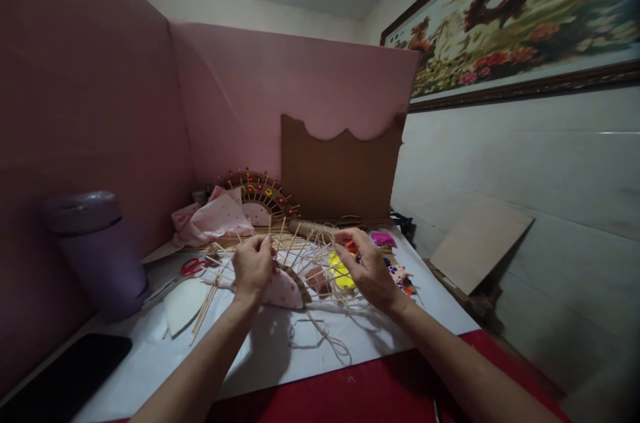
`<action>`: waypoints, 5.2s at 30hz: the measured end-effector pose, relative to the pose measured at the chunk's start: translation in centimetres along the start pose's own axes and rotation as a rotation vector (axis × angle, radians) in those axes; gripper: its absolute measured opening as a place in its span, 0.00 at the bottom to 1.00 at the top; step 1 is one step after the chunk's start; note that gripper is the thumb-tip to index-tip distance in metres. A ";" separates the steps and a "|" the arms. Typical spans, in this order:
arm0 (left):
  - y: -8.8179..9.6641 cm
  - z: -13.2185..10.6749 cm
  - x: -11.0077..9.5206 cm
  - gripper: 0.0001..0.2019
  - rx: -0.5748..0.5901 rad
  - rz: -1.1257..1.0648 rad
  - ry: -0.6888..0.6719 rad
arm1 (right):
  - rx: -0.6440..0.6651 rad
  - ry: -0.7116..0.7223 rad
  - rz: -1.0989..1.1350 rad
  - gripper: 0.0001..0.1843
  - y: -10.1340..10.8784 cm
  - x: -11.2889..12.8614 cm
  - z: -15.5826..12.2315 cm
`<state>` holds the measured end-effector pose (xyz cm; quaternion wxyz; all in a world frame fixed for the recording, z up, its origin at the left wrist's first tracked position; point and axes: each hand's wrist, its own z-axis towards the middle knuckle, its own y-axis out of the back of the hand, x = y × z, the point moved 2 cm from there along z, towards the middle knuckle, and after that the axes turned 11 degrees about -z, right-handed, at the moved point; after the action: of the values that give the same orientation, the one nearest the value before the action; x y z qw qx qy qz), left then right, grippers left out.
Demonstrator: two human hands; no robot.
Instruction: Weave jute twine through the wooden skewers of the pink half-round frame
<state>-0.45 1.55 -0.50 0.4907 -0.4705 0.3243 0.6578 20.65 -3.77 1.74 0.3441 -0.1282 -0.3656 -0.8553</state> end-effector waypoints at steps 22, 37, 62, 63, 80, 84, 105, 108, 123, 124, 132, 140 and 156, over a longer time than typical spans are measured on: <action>-0.5 -1.0 -0.7 0.15 -0.005 0.094 -0.067 | -0.110 0.242 -0.591 0.33 -6.0 4.3 1.0; -0.6 -1.1 -0.9 0.13 0.006 0.142 -0.074 | -0.107 0.028 -0.233 0.27 -4.3 2.3 1.5; -0.5 -1.9 -2.0 0.08 -0.077 0.318 -0.206 | 0.207 -0.389 0.517 0.18 -4.0 -2.7 1.0; -0.5 -2.3 -2.4 0.09 -0.090 0.347 -0.266 | 0.192 -0.389 0.518 0.18 -4.0 -2.7 1.0; -4.9 -11.7 -2.8 0.08 0.531 0.377 -1.313 | 0.133 -0.454 0.661 0.15 -2.7 -4.7 0.1; -4.8 -11.3 -2.4 0.04 0.549 0.420 -1.248 | 0.098 -0.446 0.685 0.15 -2.4 -5.5 0.2; -4.1 -10.7 -2.9 0.04 0.525 0.393 -1.045 | 0.105 -0.418 0.679 0.13 -2.4 -5.8 0.0; -3.9 -10.6 -3.0 0.04 0.521 0.385 -0.965 | 0.112 -0.411 0.682 0.13 -2.4 -5.7 -0.1; -4.1 -9.9 -2.3 0.05 0.497 0.341 -0.954 | 0.126 -0.376 0.578 0.14 -2.1 -4.4 0.0; -4.1 -10.0 -2.3 0.05 0.502 0.323 -0.992 | 0.125 -0.372 0.559 0.14 -2.1 -4.4 0.0; -4.3 -10.9 -3.1 0.06 0.601 0.181 -1.040 | 0.117 -0.370 0.544 0.15 -2.0 -4.2 0.0; -4.4 -11.1 -2.8 0.08 0.690 0.211 -1.013 | 0.123 -0.367 0.561 0.15 -2.0 -4.4 0.0; -4.4 -11.3 -3.4 0.11 0.765 0.210 -0.994 | 0.115 -0.382 0.534 0.15 -2.2 -4.4 0.0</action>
<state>7.41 -8.30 -1.05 0.6490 0.1337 0.3142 0.6799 22.40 -0.55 -1.51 0.4880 -0.3580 -0.4246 -0.6733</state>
